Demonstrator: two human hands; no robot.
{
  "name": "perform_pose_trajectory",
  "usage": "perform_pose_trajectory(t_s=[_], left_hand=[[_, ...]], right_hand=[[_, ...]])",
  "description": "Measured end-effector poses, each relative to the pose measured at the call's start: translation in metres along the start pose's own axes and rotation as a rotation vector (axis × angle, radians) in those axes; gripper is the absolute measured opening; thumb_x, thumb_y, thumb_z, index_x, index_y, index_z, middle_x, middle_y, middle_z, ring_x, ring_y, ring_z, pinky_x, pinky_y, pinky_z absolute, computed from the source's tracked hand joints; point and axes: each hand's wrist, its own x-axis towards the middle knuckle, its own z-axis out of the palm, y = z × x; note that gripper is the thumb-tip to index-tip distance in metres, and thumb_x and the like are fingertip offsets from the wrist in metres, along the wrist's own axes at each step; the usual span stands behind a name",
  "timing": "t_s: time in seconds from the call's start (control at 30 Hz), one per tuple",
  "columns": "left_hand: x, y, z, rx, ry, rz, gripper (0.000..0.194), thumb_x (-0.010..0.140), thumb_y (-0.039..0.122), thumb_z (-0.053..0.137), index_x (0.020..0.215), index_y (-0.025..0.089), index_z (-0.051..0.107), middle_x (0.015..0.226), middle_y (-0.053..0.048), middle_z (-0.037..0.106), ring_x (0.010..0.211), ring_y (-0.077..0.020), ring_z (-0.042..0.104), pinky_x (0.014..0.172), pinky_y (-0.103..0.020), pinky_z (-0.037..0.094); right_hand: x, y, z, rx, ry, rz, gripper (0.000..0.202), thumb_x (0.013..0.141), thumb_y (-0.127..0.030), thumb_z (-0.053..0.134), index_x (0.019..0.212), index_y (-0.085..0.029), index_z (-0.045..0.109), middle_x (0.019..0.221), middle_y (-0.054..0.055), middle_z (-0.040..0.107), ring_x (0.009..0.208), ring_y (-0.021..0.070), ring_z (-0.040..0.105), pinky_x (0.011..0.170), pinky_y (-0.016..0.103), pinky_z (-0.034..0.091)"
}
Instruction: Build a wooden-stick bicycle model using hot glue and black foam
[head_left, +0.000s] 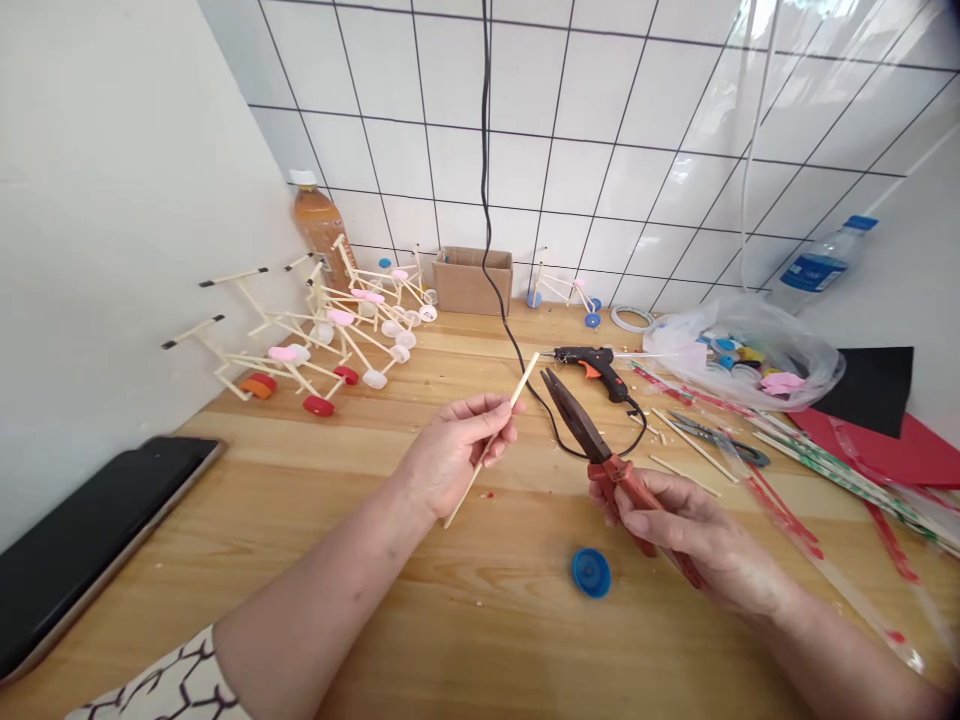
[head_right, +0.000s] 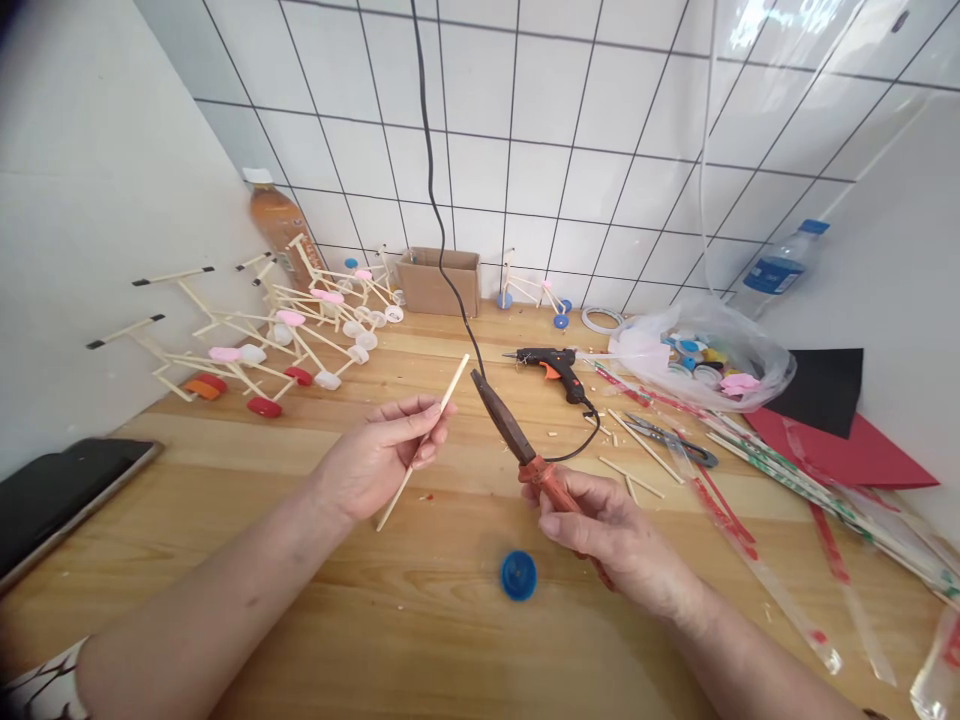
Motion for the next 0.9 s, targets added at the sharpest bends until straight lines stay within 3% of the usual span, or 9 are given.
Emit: perform_pose_trajectory(t_s=[0.2, 0.4, 0.63, 0.9], left_hand=[[-0.0002, -0.0011, 0.0004, -0.001, 0.001, -0.008, 0.016, 0.063, 0.024, 0.070, 0.072, 0.012, 0.066, 0.056, 0.000, 0.055, 0.045, -0.0041, 0.041, 0.042, -0.018, 0.023], [-0.0003, -0.0011, -0.0003, 0.050, -0.002, -0.024, 0.020, 0.064, 0.030, 0.070, 0.076, 0.014, 0.066, 0.053, 0.001, 0.054, 0.043, -0.0041, 0.039, 0.041, -0.018, 0.021], [-0.0022, -0.0009, 0.0016, 0.124, 0.017, 0.010, 0.021, 0.067, 0.032, 0.067, 0.074, 0.013, 0.065, 0.054, 0.001, 0.054, 0.043, -0.0031, 0.037, 0.041, -0.018, 0.018], [-0.0078, -0.0010, 0.0079, 0.263, -0.026, -0.021, 0.017, 0.071, 0.029, 0.062, 0.067, 0.013, 0.057, 0.055, 0.001, 0.055, 0.044, -0.0032, 0.038, 0.041, -0.017, 0.020]], right_hand=[[0.0005, 0.0001, -0.0007, -0.183, 0.006, -0.102, 0.025, 0.073, -0.039, 0.061, 0.090, -0.022, 0.067, 0.095, 0.006, 0.063, 0.100, 0.0249, 0.055, 0.087, 0.038, 0.044], [-0.0006, -0.0026, 0.0042, -0.276, 0.017, -0.171, 0.018, 0.075, -0.038, 0.059, 0.074, -0.021, 0.062, 0.107, 0.008, 0.058, 0.108, 0.0266, 0.051, 0.084, 0.033, 0.046], [-0.0011, -0.0043, 0.0047, -0.380, 0.006, -0.232, 0.015, 0.078, -0.031, 0.054, 0.070, -0.020, 0.056, 0.103, 0.006, 0.055, 0.091, 0.0196, 0.054, 0.073, 0.027, 0.046], [-0.0008, -0.0008, 0.0083, -0.543, 0.003, -0.309, 0.013, 0.080, -0.025, 0.050, 0.068, -0.020, 0.052, 0.100, 0.005, 0.054, 0.092, 0.0185, 0.053, 0.079, 0.028, 0.044]])
